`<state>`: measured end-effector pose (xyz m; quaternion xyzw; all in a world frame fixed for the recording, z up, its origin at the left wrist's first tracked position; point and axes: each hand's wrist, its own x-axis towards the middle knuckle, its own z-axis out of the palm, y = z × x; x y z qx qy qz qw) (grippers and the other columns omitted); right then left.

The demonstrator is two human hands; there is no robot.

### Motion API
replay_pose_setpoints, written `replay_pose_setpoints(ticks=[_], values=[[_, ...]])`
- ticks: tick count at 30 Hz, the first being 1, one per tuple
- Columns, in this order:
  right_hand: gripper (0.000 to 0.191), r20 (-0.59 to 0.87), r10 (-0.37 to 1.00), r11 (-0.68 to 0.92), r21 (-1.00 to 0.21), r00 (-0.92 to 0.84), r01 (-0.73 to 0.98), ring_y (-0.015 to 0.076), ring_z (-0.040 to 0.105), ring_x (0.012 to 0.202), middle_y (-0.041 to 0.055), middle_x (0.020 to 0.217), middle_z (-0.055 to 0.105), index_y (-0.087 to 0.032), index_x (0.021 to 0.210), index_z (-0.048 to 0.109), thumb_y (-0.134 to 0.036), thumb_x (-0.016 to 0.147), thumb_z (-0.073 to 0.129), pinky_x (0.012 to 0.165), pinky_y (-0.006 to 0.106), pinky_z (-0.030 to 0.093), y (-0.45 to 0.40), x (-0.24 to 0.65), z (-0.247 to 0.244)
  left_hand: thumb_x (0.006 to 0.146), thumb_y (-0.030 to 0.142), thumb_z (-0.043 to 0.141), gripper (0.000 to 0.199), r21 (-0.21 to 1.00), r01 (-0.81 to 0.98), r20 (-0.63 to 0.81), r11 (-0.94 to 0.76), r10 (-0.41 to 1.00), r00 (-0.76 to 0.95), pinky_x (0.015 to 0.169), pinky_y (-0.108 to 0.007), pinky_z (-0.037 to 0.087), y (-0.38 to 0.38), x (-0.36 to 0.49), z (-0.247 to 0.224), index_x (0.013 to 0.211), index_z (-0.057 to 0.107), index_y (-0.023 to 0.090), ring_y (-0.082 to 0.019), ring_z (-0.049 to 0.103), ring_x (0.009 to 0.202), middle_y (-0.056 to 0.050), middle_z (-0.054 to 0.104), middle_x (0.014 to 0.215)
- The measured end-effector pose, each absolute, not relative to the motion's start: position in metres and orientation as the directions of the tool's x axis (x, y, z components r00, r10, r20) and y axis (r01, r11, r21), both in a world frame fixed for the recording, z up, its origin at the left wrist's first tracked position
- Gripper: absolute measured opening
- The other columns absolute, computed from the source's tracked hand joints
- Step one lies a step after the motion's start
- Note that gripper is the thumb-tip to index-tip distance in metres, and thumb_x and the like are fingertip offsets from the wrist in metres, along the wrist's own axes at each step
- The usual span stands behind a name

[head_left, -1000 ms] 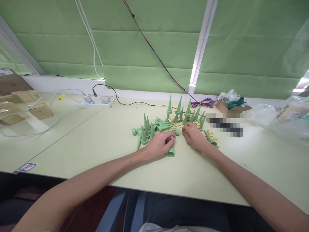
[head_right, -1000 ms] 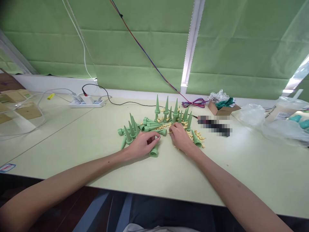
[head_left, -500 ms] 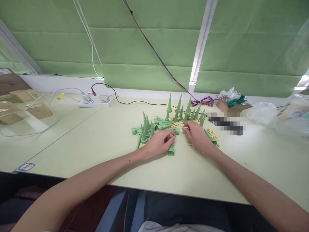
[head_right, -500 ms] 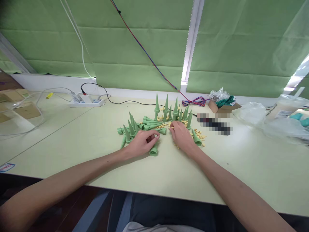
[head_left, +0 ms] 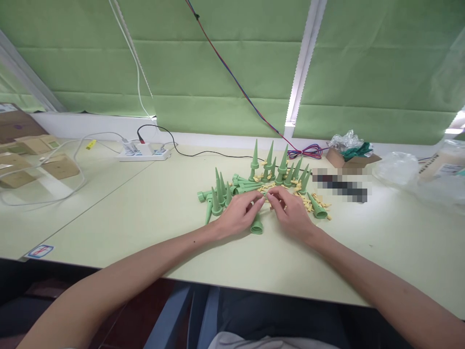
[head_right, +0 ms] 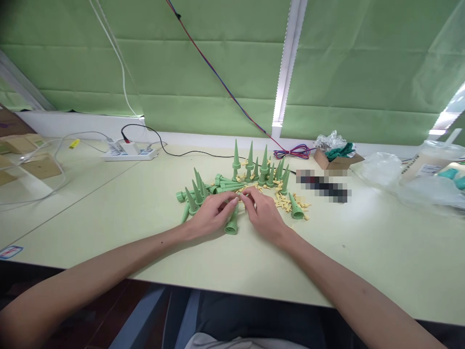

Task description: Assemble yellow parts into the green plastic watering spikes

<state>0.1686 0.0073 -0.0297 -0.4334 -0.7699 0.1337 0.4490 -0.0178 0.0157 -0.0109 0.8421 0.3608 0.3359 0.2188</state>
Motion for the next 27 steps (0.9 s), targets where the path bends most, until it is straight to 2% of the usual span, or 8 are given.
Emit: replay_pose_setpoints(ticks=[5,10,13,17,21,27], values=[[0.02,0.557,0.805,0.57,-0.63,-0.205,0.528,0.0129,0.054,0.06,-0.0015,0.069,0.058,-0.021,0.095,0.056,-0.033,0.103,0.041,0.06,0.023,0.041,0.0057,0.1679,-0.0297,0.102,0.031,0.04,0.028,0.582,0.444,0.434,-0.681,0.722,0.539,0.065,-0.025,0.037,0.0174,-0.0187,-0.0138,0.087,0.058,0.016,-0.011,0.047,0.063,0.0,0.057,0.075],[0.023,0.576,0.79,0.583,-0.594,-0.213,0.554,0.0119,0.048,0.055,-0.0025,0.067,0.056,-0.021,0.087,0.055,-0.031,0.103,0.042,0.059,0.024,0.039,0.004,0.167,-0.0275,0.102,0.03,0.04,0.027,0.588,0.456,0.435,-0.668,0.737,0.518,0.066,-0.025,0.038,0.0181,-0.0189,-0.0154,0.085,0.057,0.016,-0.012,0.048,0.063,0.0,0.058,0.074],[0.025,0.585,0.781,0.591,-0.582,-0.218,0.558,0.0126,0.051,0.058,-0.0014,0.069,0.058,-0.021,0.085,0.055,-0.03,0.103,0.04,0.062,0.025,0.039,0.0031,0.167,-0.0262,0.102,0.029,0.041,0.025,0.599,0.463,0.437,-0.654,0.751,0.495,0.065,-0.025,0.037,0.0175,-0.0186,-0.0137,0.086,0.057,0.017,-0.012,0.047,0.063,0.0,0.057,0.072],[0.023,0.587,0.772,0.611,-0.583,-0.243,0.535,0.0145,0.058,0.067,0.002,0.081,0.066,-0.02,0.097,0.059,-0.027,0.103,0.038,0.066,0.026,0.042,0.0023,0.1661,-0.025,0.102,0.031,0.039,0.027,0.633,0.476,0.412,-0.611,0.786,0.461,0.061,-0.025,0.035,0.0169,-0.0187,-0.0112,0.084,0.054,0.017,-0.013,0.047,0.063,0.0,0.054,0.07],[0.02,0.571,0.775,0.615,-0.583,-0.271,0.531,0.0161,0.061,0.07,0.0053,0.091,0.07,-0.019,0.108,0.06,-0.031,0.101,0.047,0.064,0.028,0.044,0.0031,0.1651,-0.0264,0.103,0.032,0.037,0.028,0.648,0.483,0.401,-0.589,0.803,0.441,0.061,-0.026,0.034,0.0174,-0.0192,-0.0111,0.082,0.05,0.018,-0.013,0.045,0.062,0.001,0.051,0.069],[0.018,0.611,0.74,0.644,-0.525,-0.28,0.557,0.0167,0.059,0.069,0.005,0.082,0.068,-0.019,0.093,0.061,-0.028,0.1,0.047,0.066,0.029,0.044,0.0067,0.1676,-0.03,0.103,0.033,0.037,0.03,0.643,0.478,0.398,-0.599,0.794,0.46,0.061,-0.026,0.033,0.0177,-0.0182,-0.0117,0.08,0.048,0.018,-0.012,0.042,0.06,0.002,0.049,0.067]])
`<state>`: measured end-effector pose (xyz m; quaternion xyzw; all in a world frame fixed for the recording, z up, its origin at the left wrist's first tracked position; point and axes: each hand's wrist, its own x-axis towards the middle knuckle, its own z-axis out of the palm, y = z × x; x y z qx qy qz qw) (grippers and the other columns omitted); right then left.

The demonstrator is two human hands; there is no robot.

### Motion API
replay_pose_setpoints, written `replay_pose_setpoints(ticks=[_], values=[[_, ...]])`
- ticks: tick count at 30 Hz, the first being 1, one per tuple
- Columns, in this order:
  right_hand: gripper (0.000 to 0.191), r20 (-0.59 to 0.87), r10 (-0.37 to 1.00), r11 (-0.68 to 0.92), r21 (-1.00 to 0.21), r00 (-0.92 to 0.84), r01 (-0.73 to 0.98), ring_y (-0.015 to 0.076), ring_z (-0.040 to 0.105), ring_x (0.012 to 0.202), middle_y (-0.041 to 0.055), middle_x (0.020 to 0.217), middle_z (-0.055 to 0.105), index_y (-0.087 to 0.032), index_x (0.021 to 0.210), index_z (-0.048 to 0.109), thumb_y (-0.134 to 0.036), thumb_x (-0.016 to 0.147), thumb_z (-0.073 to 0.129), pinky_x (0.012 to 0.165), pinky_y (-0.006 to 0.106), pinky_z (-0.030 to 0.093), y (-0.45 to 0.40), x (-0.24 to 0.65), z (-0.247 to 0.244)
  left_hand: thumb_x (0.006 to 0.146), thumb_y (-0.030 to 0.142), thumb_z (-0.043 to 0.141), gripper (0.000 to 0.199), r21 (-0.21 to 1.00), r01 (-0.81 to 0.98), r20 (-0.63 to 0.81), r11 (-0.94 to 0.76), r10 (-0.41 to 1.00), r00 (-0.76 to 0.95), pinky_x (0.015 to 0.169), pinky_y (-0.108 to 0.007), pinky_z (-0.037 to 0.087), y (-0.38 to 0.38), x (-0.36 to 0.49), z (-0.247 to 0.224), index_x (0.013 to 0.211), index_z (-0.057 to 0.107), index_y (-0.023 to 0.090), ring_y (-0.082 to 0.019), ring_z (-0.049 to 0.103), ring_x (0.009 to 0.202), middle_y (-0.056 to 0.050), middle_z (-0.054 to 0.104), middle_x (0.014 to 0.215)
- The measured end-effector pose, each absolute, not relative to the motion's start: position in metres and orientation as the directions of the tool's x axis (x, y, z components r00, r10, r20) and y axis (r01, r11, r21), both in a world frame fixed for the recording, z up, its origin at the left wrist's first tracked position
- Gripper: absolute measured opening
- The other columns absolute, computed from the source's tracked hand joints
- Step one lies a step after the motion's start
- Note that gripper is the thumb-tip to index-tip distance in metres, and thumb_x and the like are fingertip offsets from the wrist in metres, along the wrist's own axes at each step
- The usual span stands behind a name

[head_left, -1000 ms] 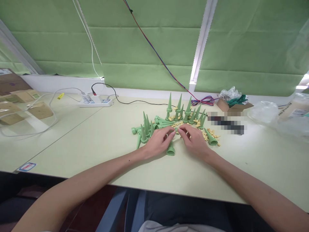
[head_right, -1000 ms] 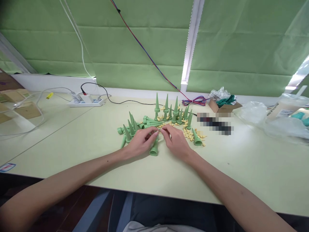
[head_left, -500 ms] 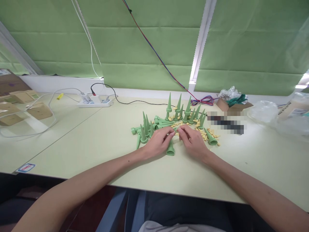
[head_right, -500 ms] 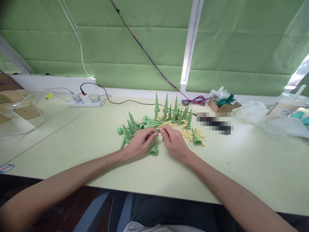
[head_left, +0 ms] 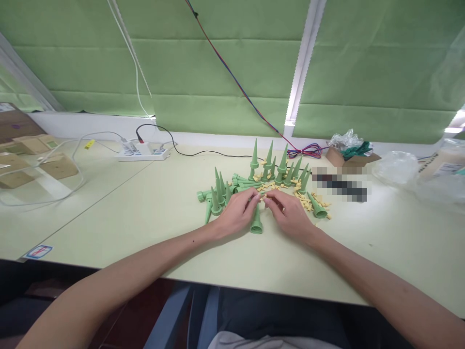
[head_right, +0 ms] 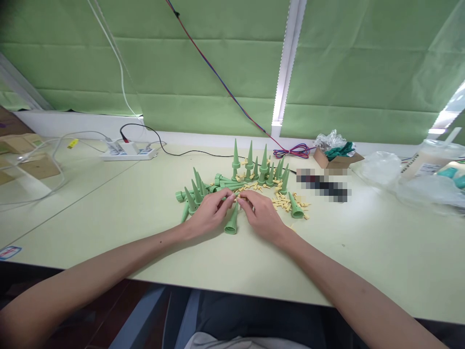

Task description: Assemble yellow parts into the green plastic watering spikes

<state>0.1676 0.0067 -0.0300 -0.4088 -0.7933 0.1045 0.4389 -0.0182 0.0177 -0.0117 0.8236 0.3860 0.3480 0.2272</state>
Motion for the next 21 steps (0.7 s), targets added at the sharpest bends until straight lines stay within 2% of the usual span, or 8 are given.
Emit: replay_pose_setpoints(ticks=[6,10,16,21], values=[[0.021,0.65,0.732,0.625,-0.521,-0.204,0.582,0.0152,0.053,0.061,0.0024,0.072,0.063,-0.019,0.084,0.059,-0.029,0.099,0.047,0.061,0.027,0.041,0.0068,0.1672,-0.0287,0.102,0.037,0.039,0.033,0.635,0.477,0.37,-0.608,0.781,0.503,0.056,-0.026,0.03,0.0174,-0.019,-0.0126,0.076,0.049,0.018,-0.01,0.036,0.053,0.005,0.042,0.058],[0.022,0.665,0.736,0.59,-0.535,-0.129,0.605,0.0148,0.05,0.056,0.001,0.066,0.059,-0.02,0.083,0.058,-0.031,0.099,0.049,0.057,0.027,0.039,0.0058,0.1664,-0.0265,0.099,0.042,0.044,0.037,0.615,0.489,0.28,-0.618,0.751,0.598,0.051,-0.026,0.028,0.018,-0.0199,-0.0144,0.072,0.052,0.018,-0.01,0.037,0.05,0.005,0.044,0.055],[0.021,0.66,0.741,0.584,-0.54,-0.127,0.606,0.014,0.048,0.055,0.0005,0.065,0.058,-0.02,0.081,0.057,-0.029,0.098,0.049,0.056,0.027,0.038,0.0045,0.1654,-0.0254,0.097,0.04,0.046,0.035,0.558,0.514,0.188,-0.652,0.702,0.687,0.049,-0.026,0.027,0.0182,-0.0204,-0.0144,0.073,0.057,0.018,-0.011,0.038,0.047,0.004,0.046,0.052],[0.02,0.657,0.743,0.586,-0.543,-0.13,0.602,0.0137,0.048,0.055,-0.0001,0.064,0.057,-0.02,0.081,0.057,-0.028,0.097,0.05,0.056,0.027,0.038,0.0051,0.1655,-0.0263,0.098,0.039,0.044,0.034,0.532,0.508,0.177,-0.678,0.675,0.716,0.049,-0.027,0.026,0.0186,-0.0219,-0.0157,0.075,0.058,0.018,-0.011,0.036,0.045,0.004,0.045,0.052]])
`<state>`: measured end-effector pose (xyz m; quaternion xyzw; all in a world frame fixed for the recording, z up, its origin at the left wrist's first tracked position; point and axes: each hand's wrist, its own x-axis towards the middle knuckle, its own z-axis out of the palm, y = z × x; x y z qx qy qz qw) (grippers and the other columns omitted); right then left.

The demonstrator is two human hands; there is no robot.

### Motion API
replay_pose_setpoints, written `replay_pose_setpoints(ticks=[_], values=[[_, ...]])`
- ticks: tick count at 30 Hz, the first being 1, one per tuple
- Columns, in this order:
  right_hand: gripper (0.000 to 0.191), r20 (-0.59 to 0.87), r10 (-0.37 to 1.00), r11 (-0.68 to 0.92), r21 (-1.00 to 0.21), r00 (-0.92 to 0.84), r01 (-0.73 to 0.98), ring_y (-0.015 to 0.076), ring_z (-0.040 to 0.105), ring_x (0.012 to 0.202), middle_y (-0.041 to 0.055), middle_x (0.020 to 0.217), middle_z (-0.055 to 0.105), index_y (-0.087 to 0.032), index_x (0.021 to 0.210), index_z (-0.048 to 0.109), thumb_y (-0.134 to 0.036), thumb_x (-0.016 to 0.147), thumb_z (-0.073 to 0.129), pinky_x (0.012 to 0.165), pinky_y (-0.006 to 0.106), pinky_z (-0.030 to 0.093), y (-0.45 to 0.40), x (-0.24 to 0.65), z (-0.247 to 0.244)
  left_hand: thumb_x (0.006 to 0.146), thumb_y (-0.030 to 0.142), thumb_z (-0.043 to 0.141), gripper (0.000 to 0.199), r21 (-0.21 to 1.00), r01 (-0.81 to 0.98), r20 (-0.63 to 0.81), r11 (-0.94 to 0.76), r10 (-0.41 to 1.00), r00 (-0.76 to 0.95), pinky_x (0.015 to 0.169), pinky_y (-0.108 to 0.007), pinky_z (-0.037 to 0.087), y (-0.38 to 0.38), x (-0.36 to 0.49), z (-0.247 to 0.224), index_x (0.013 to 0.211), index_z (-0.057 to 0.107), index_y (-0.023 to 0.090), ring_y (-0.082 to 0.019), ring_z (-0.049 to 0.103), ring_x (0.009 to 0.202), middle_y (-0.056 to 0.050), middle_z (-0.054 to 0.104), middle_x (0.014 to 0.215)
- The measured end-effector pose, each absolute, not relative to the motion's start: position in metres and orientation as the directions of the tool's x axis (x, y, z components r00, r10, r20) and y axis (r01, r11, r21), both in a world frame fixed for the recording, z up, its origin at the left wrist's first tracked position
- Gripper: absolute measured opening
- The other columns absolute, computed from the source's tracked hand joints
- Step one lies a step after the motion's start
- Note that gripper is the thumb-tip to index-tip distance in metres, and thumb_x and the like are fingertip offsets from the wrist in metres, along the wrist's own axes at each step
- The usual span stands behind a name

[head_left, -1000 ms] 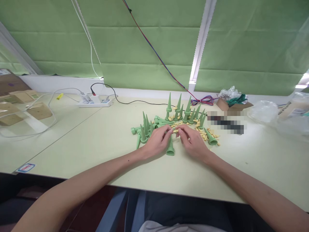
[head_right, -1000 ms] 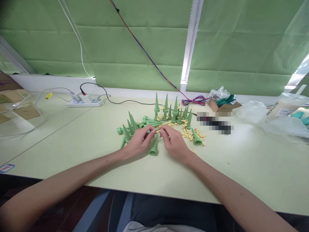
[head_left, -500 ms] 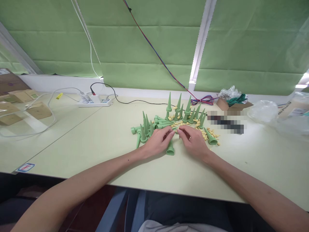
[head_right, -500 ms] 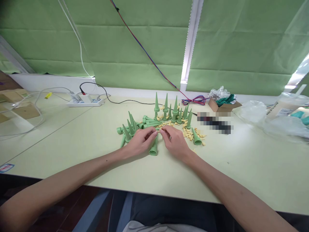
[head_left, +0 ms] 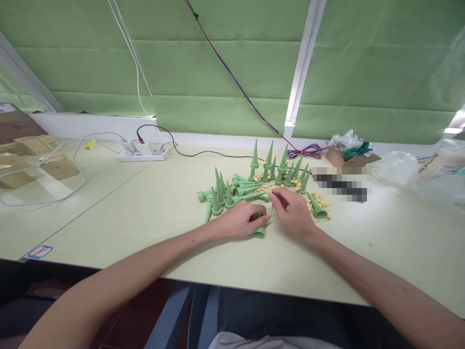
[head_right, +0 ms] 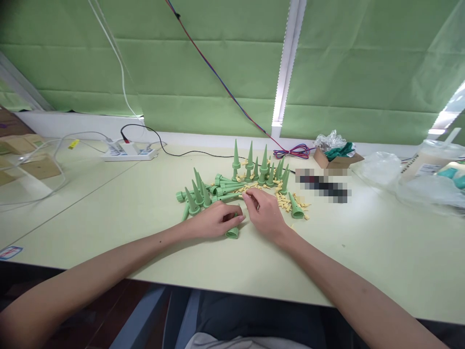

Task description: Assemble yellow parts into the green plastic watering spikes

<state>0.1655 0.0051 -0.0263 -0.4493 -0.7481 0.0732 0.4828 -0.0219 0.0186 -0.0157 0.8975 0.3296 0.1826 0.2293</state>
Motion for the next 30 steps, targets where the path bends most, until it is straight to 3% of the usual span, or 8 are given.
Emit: replay_pose_setpoints(ticks=[7,16,30], values=[[0.023,0.674,0.73,0.591,-0.542,-0.112,0.597,0.014,0.048,0.055,0.0003,0.064,0.057,-0.02,0.081,0.058,-0.031,0.098,0.049,0.054,0.027,0.038,0.0046,0.1655,-0.0252,0.096,0.03,0.046,0.021,0.57,0.486,0.264,-0.662,0.708,0.655,0.053,-0.025,0.031,0.0164,-0.0194,-0.0141,0.086,0.061,0.018,-0.011,0.043,0.052,0.003,0.051,0.061],[0.027,0.683,0.715,0.615,-0.514,-0.148,0.598,0.0127,0.043,0.051,-0.0006,0.06,0.052,-0.02,0.077,0.057,-0.034,0.098,0.047,0.052,0.027,0.036,0.0034,0.1661,-0.0268,0.1,0.032,0.04,0.023,0.59,0.51,0.372,-0.626,0.771,0.516,0.056,-0.025,0.032,0.0166,-0.0202,-0.0126,0.104,0.059,0.02,-0.012,0.039,0.051,0.005,0.051,0.061],[0.028,0.603,0.745,0.641,-0.529,-0.285,0.556,0.0122,0.039,0.051,-0.0019,0.058,0.049,-0.02,0.073,0.057,-0.03,0.098,0.047,0.053,0.027,0.033,0.0021,0.1652,-0.0299,0.101,0.031,0.042,0.022,0.597,0.519,0.407,-0.612,0.788,0.462,0.055,-0.025,0.033,0.0155,-0.0197,-0.0109,0.104,0.06,0.019,-0.012,0.044,0.054,0.002,0.057,0.069]])
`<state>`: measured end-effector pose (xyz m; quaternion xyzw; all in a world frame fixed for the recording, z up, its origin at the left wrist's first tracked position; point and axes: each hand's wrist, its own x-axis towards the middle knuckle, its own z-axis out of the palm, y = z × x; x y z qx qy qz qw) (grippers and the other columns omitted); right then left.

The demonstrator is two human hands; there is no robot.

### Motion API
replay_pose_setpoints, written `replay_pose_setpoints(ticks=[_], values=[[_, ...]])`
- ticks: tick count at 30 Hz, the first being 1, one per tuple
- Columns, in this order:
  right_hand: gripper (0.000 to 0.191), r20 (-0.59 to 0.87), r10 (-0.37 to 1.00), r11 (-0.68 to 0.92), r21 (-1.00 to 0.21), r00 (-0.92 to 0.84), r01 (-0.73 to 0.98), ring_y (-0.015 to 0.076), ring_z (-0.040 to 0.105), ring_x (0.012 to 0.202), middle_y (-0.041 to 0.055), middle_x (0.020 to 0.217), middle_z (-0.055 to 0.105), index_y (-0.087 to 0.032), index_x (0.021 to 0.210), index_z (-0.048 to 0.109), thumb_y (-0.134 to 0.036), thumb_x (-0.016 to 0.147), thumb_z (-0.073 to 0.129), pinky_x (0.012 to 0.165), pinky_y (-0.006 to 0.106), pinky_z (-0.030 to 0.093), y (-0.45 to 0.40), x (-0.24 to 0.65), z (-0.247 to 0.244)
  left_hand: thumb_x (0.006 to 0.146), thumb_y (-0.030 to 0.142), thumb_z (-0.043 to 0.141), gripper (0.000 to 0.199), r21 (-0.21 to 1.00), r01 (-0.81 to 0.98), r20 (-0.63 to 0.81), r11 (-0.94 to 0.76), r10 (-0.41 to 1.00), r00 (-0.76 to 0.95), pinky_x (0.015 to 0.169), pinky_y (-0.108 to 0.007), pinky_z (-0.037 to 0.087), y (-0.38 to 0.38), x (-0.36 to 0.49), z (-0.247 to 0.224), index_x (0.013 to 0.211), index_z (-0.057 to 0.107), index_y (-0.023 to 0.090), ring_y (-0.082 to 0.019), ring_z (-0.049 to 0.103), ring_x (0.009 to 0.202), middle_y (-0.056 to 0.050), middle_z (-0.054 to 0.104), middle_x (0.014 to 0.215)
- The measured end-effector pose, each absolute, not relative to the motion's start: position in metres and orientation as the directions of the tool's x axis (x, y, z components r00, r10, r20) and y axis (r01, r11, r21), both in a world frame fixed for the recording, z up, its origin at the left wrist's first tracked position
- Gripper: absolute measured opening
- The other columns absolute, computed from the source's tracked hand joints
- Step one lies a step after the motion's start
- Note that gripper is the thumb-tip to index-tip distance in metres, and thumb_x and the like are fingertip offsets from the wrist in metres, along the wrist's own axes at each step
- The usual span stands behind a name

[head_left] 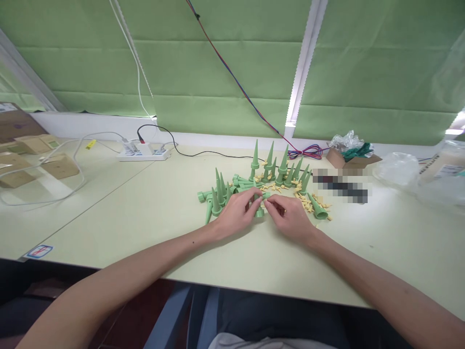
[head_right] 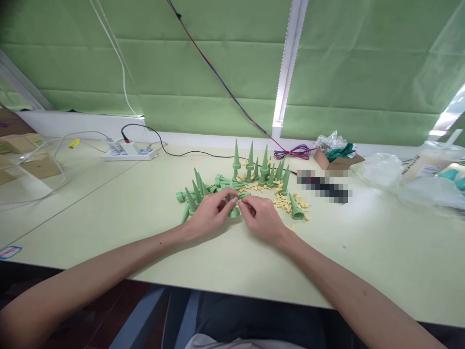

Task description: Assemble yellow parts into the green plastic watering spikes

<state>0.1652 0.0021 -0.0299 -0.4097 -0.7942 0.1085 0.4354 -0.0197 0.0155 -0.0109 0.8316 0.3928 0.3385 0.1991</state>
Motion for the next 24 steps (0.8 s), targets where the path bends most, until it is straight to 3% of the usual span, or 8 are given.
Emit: replay_pose_setpoints(ticks=[24], values=[[0.025,0.583,0.759,0.627,-0.537,-0.289,0.564,0.0115,0.041,0.051,-0.0025,0.058,0.05,-0.019,0.075,0.057,-0.027,0.098,0.048,0.054,0.026,0.033,0.004,0.1669,-0.0309,0.101,0.033,0.043,0.028,0.6,0.498,0.423,-0.626,0.777,0.467,0.058,-0.024,0.038,0.0179,-0.0209,-0.0141,0.112,0.062,0.018,-0.011,0.048,0.058,-0.002,0.065,0.081]])
